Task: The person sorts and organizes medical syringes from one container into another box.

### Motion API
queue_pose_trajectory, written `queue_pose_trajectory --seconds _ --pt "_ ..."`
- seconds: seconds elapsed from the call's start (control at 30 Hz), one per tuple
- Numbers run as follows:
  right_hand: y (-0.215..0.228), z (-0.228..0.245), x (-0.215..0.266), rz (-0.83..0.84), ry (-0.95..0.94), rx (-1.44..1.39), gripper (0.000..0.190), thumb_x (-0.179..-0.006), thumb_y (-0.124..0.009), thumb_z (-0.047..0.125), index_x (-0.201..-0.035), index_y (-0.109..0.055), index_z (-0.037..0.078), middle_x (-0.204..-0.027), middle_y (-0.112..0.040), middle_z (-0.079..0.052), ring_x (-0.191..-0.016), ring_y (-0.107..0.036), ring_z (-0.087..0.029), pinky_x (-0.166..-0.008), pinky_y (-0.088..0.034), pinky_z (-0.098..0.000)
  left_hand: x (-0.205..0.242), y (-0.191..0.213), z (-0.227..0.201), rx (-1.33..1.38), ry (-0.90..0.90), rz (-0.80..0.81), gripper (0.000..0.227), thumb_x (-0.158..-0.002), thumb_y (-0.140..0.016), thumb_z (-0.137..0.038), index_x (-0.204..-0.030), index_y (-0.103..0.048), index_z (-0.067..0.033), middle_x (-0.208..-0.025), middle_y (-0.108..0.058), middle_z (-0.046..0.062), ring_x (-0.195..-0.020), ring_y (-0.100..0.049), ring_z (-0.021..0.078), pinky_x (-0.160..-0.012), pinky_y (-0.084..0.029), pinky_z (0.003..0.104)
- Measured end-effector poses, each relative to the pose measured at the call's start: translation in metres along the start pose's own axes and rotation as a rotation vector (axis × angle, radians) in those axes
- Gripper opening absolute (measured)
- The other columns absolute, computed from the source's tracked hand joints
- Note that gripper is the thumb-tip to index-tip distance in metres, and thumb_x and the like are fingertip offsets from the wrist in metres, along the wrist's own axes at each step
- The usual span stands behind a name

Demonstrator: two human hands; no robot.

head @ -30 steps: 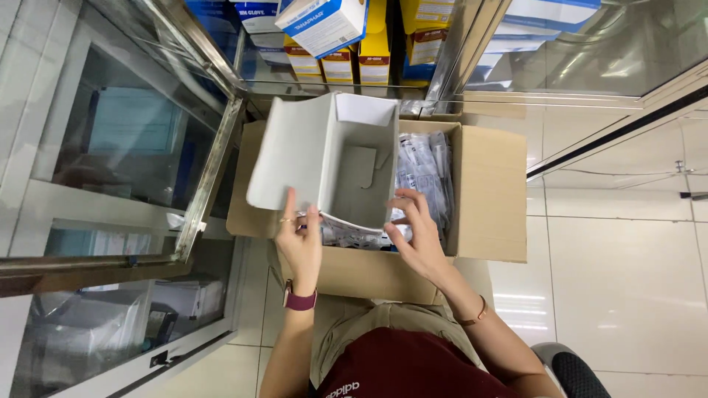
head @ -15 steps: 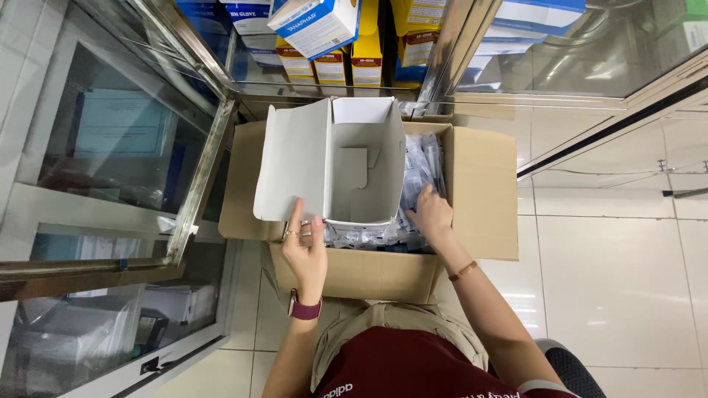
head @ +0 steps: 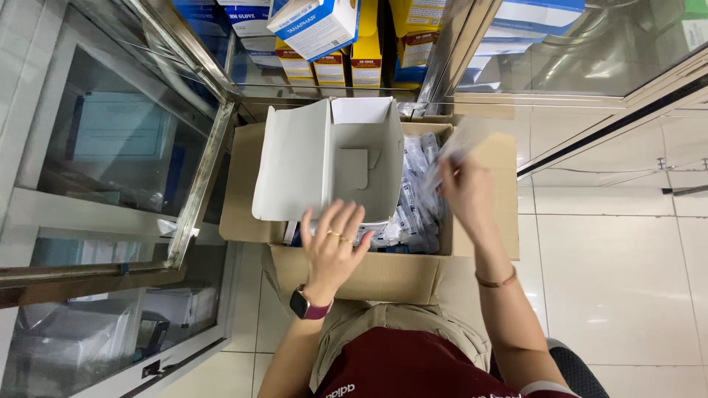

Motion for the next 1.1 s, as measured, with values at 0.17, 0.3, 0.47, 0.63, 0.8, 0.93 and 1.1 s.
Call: queue_pose_trajectory --seconds 0.17,0.3,0.47,0.63,0.8,0.93,1.1 --pt "0.047 0.050 -0.011 -0.001 0.004 -0.652 0.024 -0.109 -0.057 0.018 -0.098 -0.067 0.000 -0.074 -0.072 -0.010 -0.057 -0.067 -0.012 -0.046 -0.045 -0.0271 0.009 -0.006 -0.017 0.071 0.046 0.115 0.022 -0.090 -0.080 -0.025 -0.107 -0.072 -0.0132 -0.094 -0.063 0.000 -0.094 -0.062 0.0192 -0.114 -0.034 0.056" --pt "0.000 0.088 -0.018 0.268 0.014 -0.600 0.027 -0.106 -0.055 0.023 -0.096 -0.066 0.000 -0.070 -0.072 -0.008 -0.052 -0.067 -0.013 -0.043 -0.047 -0.0263 0.010 -0.002 -0.026 0.067 0.044 0.117 0.021 -0.089 -0.079 -0.023 -0.106 -0.072 -0.0132 -0.093 -0.062 0.000 -0.093 -0.061 0.0192 -0.113 -0.035 0.055" --pt "-0.046 0.099 -0.015 0.390 0.122 -0.226 0.034 -0.102 -0.062 0.028 -0.086 -0.067 -0.001 -0.055 -0.067 -0.013 -0.046 -0.067 -0.018 -0.045 -0.052 -0.0284 0.010 -0.001 -0.022 0.069 0.047 0.127 0.022 -0.090 -0.078 -0.019 -0.110 -0.072 -0.0127 -0.096 -0.063 0.001 -0.095 -0.062 0.0194 -0.114 -0.036 0.054" --pt "-0.003 0.078 -0.022 0.072 0.139 -0.241 0.030 -0.099 -0.066 0.028 -0.092 -0.068 -0.001 -0.057 -0.067 -0.012 -0.044 -0.065 -0.019 -0.045 -0.049 -0.0330 0.010 -0.003 -0.024 0.081 0.046 0.138 0.022 -0.090 -0.078 -0.019 -0.110 -0.072 -0.0129 -0.095 -0.063 0.000 -0.094 -0.061 0.0193 -0.114 -0.035 0.055" --pt "-0.057 -0.038 -0.020 0.010 0.034 -0.048 0.031 -0.103 -0.064 0.029 -0.094 -0.068 0.000 -0.066 -0.069 -0.012 -0.052 -0.067 -0.023 -0.051 -0.052 -0.0360 0.020 -0.012 -0.026 0.103 0.025 0.129 0.024 -0.091 -0.077 -0.021 -0.113 -0.072 -0.0130 -0.096 -0.064 -0.002 -0.095 -0.061 0.0175 -0.113 -0.033 0.055" --pt "-0.160 -0.103 0.004 0.261 0.020 0.350 0.044 -0.092 -0.071 0.034 -0.112 -0.059 -0.003 -0.085 -0.071 -0.023 -0.074 -0.071 -0.036 -0.063 -0.058 -0.0428 0.014 -0.008 -0.027 0.074 0.041 0.151 0.022 -0.091 -0.078 -0.020 -0.111 -0.073 -0.0136 -0.095 -0.063 -0.001 -0.095 -0.061 0.0181 -0.115 -0.033 0.054" --pt "-0.201 -0.107 0.025 0.268 0.019 0.488 0.062 -0.085 -0.071 0.026 -0.134 -0.046 -0.003 -0.104 -0.069 -0.027 -0.081 -0.073 -0.041 -0.064 -0.060 -0.0482 0.029 -0.013 -0.007 0.032 0.045 0.146 0.021 -0.086 -0.076 -0.011 -0.107 -0.074 -0.0127 -0.096 -0.063 0.000 -0.095 -0.061 0.0184 -0.116 -0.031 0.061"
Point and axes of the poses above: each hand's wrist, its own x-axis away from the middle knuckle, its own y-axis out of the back of the hand, z = x × y, the point moved 9 cm from there along -x, towards the middle knuckle
